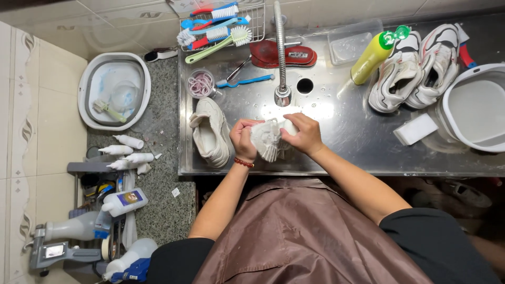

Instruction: Cleaning white sneakers at a sink using a brush and cleaning solution.

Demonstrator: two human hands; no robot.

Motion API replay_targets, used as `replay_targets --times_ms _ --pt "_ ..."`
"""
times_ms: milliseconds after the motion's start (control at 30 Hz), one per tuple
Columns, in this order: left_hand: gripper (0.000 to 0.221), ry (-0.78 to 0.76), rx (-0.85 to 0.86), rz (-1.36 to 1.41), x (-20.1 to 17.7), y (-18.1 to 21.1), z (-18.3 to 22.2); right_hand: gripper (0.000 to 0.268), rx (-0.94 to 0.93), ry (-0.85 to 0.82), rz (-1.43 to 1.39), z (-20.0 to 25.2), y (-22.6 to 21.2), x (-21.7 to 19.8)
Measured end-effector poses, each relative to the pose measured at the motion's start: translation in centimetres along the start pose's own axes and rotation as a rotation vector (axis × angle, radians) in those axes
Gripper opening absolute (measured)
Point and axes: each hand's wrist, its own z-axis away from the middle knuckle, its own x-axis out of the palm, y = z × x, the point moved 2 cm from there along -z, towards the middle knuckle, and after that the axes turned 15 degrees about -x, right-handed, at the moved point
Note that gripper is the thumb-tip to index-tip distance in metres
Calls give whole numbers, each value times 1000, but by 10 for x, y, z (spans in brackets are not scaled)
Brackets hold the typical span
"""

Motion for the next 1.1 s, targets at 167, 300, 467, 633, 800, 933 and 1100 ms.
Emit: replay_targets --times_ms 167,300,467,633,800,933,1100 --pt "20 2 6 -23 -1 1 15 39 117 52 -68 -12 -31 -1" --pt "20 -1 5 31 -5 4 6 39 431 91 -167 49 18 36" --pt "20 -1 35 -8 -3 2 14 41 459 159 -208 15 -8 22" --pt "20 8 -6 70 -9 -5 4 47 436 118 -177 31 -1 30" --pt "22 24 24 6 -1 3 8 47 313 131 -66 -12 -36 13" --pt "22 58 -15 38 -9 -4 4 48 245 80 -34 24 -16 25" --pt "24 102 22 -16 -2 5 -1 45 191 78 59 -10 -26 21"
